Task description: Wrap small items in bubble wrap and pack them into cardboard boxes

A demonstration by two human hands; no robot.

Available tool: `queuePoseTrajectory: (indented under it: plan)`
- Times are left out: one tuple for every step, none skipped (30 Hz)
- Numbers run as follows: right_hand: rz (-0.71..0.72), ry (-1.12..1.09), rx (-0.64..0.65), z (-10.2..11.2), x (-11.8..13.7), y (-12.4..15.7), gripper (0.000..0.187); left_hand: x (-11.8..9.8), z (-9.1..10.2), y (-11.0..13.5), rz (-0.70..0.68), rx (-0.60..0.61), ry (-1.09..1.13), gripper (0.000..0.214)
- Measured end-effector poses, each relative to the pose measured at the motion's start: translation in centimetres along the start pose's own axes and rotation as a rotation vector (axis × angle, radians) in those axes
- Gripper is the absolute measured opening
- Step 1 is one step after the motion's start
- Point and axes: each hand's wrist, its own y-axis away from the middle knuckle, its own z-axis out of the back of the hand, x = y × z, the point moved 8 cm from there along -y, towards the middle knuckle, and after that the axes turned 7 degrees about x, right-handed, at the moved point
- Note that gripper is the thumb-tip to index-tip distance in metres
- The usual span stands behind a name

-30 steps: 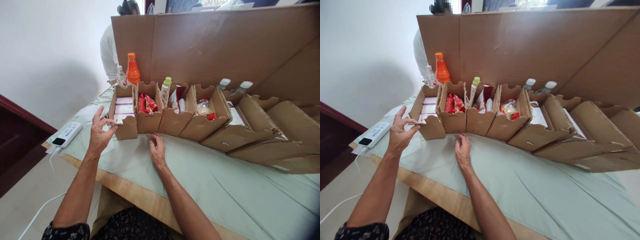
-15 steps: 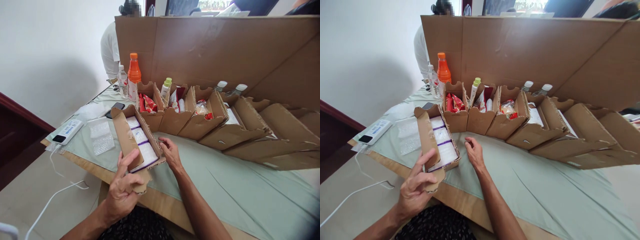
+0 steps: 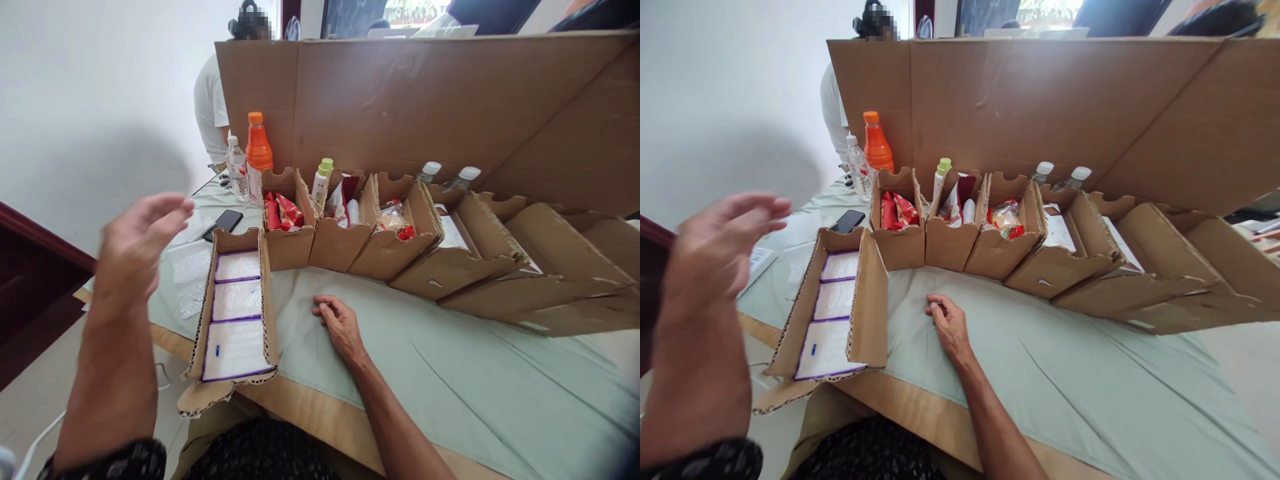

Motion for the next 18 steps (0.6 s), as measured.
queuePoseTrajectory:
  plan:
    - [0.007, 0.0, -0.001, 0.0, -0.1, 0.1, 0.037, 0.9, -2.4, -2.9, 0.091, 0.124, -0.099, 0.051]
    - [0.017, -0.001, 0.001, 0.0, -0.2, 0.2, 0.037, 2.2, -4.8, -5.5, 0.186, 0.246, -0.193, 0.06]
    - [0.029, -0.002, 0.003, 0.1, -0.2, 0.2, 0.036, 3.4, -7.3, -7.7, 0.257, 0.382, -0.235, 0.062]
    - [0.04, -0.004, 0.005, 0.1, -0.1, 0.3, 0.034, 4.7, -9.9, -9.3, 0.322, 0.533, -0.245, 0.057]
    - [0.049, -0.006, 0.008, 0.1, -0.1, 0.4, 0.033, 5.8, -12.0, -10.7, 0.382, 0.615, -0.241, 0.051]
    - [0.056, -0.008, 0.011, 0.1, -0.1, 0.4, 0.032, 6.7, -14.1, -11.6, 0.431, 0.708, -0.218, 0.043]
    - [0.06, -0.01, 0.013, 0.2, -0.1, 0.4, 0.03, 7.4, -16.1, -12.1, 0.471, 0.803, -0.183, 0.034]
    - [0.061, -0.012, 0.015, 0.2, -0.1, 0.4, 0.03, 7.9, -17.8, -12.5, 0.492, 0.87, -0.159, 0.026]
    - [0.061, -0.013, 0.016, 0.2, -0.1, 0.4, 0.029, 8.2, -19.2, -12.8, 0.496, 0.925, -0.145, 0.02]
    - [0.06, -0.013, 0.017, 0.2, -0.2, 0.3, 0.029, 8.3, -20.4, -13.0, 0.485, 0.954, -0.145, 0.015]
    - [0.059, -0.012, 0.018, 0.1, -0.2, 0.3, 0.029, 8.3, -21.3, -13.3, 0.459, 0.955, -0.154, 0.011]
    - [0.058, -0.009, 0.018, 0.1, -0.3, 0.3, 0.029, 8.3, -22.0, -13.6, 0.432, 0.945, -0.162, 0.009]
    - [0.057, -0.006, 0.019, 0.0, -0.3, 0.3, 0.029, 8.2, -22.5, -13.8, 0.412, 0.933, -0.166, 0.007]
    - [0.058, -0.001, 0.019, 0.0, -0.4, 0.2, 0.029, 8.1, -22.8, -13.9, 0.403, 0.922, -0.168, 0.005]
    - [0.059, 0.004, 0.021, -0.1, -0.4, 0.2, 0.029, 8.0, -22.8, -14.0, 0.4, 0.915, -0.168, 0.005]
    - [0.06, 0.009, 0.023, -0.1, -0.3, 0.1, 0.029, 7.9, -22.6, -14.0, 0.403, 0.917, -0.169, 0.007]
    - [0.061, 0.016, 0.025, 0.0, -0.3, 0.0, 0.029, 7.8, -22.0, -14.1, 0.407, 0.923, -0.171, 0.011]
    - [0.062, 0.024, 0.029, 0.1, -0.2, 0.0, 0.029, 7.7, -21.0, -14.2, 0.407, 0.919, -0.174, 0.016]
